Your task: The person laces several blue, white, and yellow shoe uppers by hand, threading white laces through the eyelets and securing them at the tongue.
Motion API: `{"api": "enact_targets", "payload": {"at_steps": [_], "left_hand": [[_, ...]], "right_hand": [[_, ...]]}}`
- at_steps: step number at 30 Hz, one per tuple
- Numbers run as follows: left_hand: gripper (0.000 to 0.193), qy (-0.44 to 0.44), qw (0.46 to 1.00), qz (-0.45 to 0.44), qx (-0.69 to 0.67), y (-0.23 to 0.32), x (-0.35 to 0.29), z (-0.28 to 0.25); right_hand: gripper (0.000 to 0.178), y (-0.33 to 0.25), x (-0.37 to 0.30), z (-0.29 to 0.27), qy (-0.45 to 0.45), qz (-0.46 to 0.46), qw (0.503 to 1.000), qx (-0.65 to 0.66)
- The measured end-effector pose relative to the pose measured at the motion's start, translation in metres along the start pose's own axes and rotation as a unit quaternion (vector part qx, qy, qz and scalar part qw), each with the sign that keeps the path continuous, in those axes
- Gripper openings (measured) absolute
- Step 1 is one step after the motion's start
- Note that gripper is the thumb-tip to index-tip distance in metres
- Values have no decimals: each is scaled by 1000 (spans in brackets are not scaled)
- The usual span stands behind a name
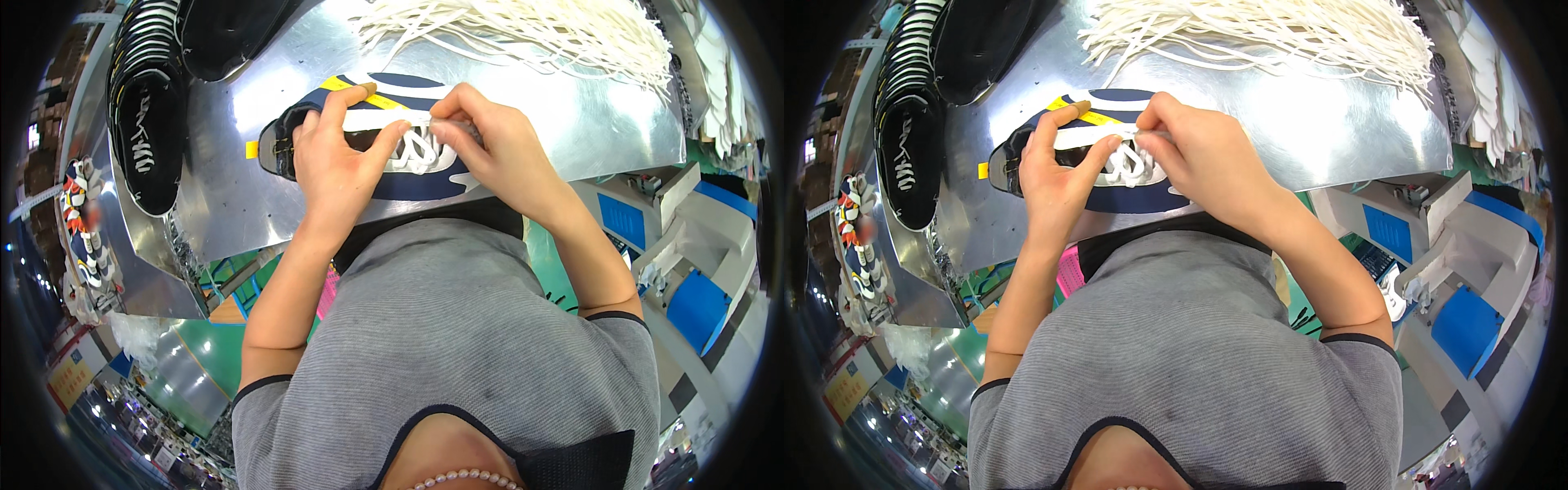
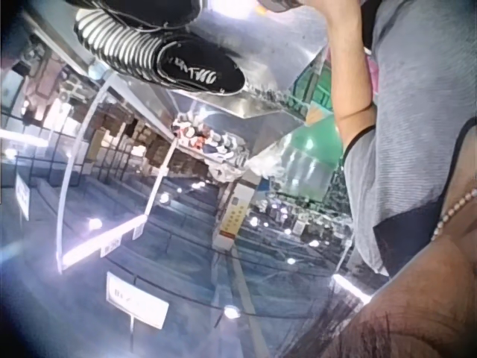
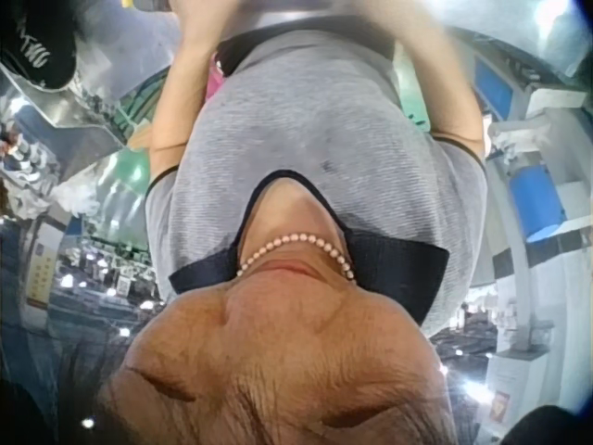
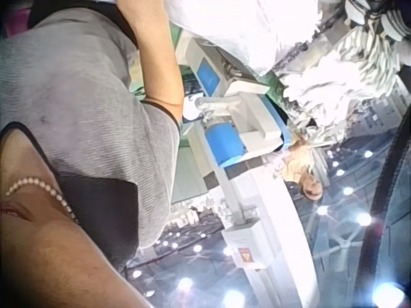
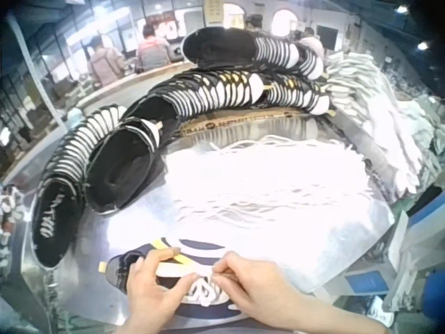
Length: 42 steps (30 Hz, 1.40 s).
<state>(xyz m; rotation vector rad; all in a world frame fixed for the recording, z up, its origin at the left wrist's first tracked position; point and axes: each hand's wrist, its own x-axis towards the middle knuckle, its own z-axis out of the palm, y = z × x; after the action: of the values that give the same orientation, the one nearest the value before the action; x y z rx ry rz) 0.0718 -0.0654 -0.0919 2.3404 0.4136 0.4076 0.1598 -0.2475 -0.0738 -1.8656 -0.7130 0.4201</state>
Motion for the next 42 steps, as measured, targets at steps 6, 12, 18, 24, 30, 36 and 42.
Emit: {"api": "enact_targets", "payload": {"at_steps": [6,12,18,24,30,36,42], "left_hand": [[46,18,999,46,3,3,-2,-1],[31,46,990,115,61,4,-8,11],[35,-1,974,-61,-220,-7,-10,-5],[67,18,995,3,-103,1,-2,9],[66,-195,895,-135,-378,11,8,-27],[63,-213,873,-201,-390,15,13,-35],[58,-230,867,-205,-391,20,11,-33]], "right_hand": [[11,-5,5,-1,-46,-16,989,-140],[21,10,25,43,-51,-119,941,-313],[16,-12,14,-19,-89,4,976,-197],[22,27,9,16,87,35,991,100],[18,34,13,23,196,47,968,152],[35,23,0,15,97,-269,954,-88],[22,16,8,21,85,-253,944,-194]]}}
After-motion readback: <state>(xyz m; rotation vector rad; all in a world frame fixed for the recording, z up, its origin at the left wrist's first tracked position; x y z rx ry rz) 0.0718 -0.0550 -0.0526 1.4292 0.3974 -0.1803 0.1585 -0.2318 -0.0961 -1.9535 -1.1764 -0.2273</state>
